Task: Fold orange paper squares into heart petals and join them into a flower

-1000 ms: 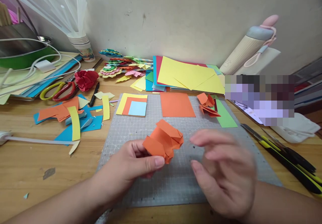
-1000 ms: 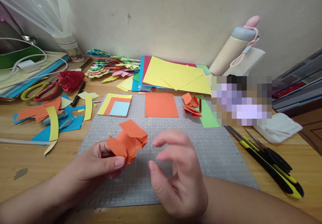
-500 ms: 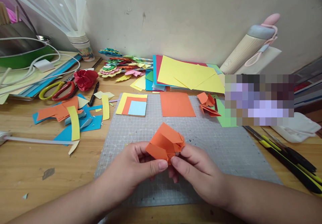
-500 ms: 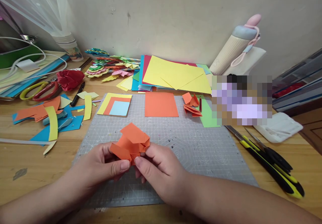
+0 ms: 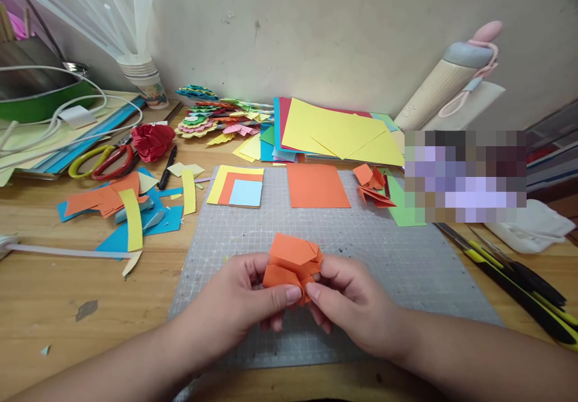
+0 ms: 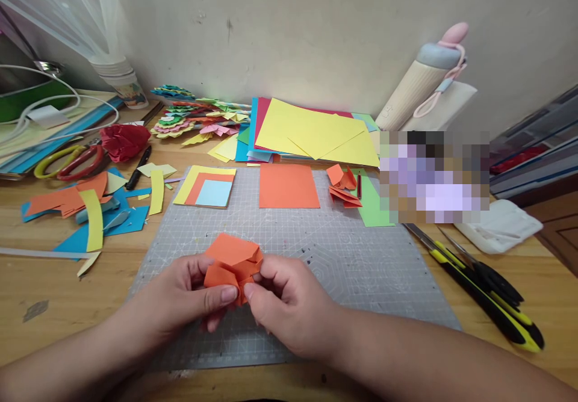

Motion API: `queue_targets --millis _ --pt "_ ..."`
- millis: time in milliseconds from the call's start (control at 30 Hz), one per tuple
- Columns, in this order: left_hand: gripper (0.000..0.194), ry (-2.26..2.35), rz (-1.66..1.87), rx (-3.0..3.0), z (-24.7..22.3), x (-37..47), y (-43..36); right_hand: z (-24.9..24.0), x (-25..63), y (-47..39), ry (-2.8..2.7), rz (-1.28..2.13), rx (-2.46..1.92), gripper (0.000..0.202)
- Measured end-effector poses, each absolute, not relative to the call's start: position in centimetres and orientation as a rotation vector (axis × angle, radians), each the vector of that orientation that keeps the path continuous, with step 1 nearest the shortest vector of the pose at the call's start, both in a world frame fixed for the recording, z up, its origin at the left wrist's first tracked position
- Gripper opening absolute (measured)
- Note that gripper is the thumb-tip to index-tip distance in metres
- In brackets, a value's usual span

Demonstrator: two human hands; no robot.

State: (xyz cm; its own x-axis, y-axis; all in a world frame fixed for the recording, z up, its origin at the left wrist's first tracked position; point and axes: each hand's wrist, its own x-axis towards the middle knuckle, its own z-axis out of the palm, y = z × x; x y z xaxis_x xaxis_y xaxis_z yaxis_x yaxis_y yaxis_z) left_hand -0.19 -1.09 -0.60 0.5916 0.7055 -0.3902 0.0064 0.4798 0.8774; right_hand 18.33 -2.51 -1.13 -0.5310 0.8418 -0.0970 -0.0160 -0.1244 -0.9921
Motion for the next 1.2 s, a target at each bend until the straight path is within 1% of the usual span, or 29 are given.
queue_targets --millis 167,333,533,767,967,1100,1200 --pt "0.027 0.818 0.497 0.961 -0.71 -0.28 -1.15 -1.50 18.49 -2.64 -1.569 1.783 -0.906 0.020" --pt "0.030 0.786 0.524 0.887 -0.84 -0.19 -1.18 -1.80 18.52 -2.77 -1.414 1.914 -0.994 0.026" --pt "0.035 0.836 0.496 0.929 -0.72 -0.12 -1.15 -1.87 18.51 -2.78 -1.390 1.884 -0.986 0.024" --pt "0.034 0.846 0.496 0.940 -0.65 -0.18 -1.23 -1.77 18.31 -2.72 -1.384 1.859 -1.054 0.023" --pt "0.032 0.827 0.531 0.947 -0.65 -0.13 -1.10 -1.75 18.46 -2.56 -1.457 1.874 -1.087 0.029" --pt "0.028 0.824 0.546 0.953 -0.68 -0.02 -1.21 -1.64 18.54 -2.63 -1.462 1.841 -1.106 0.028" --pt "0.024 0.848 0.493 0.957 -0.72 0.04 -1.31 -1.84 18.50 -2.67 -1.411 1.857 -1.123 0.028"
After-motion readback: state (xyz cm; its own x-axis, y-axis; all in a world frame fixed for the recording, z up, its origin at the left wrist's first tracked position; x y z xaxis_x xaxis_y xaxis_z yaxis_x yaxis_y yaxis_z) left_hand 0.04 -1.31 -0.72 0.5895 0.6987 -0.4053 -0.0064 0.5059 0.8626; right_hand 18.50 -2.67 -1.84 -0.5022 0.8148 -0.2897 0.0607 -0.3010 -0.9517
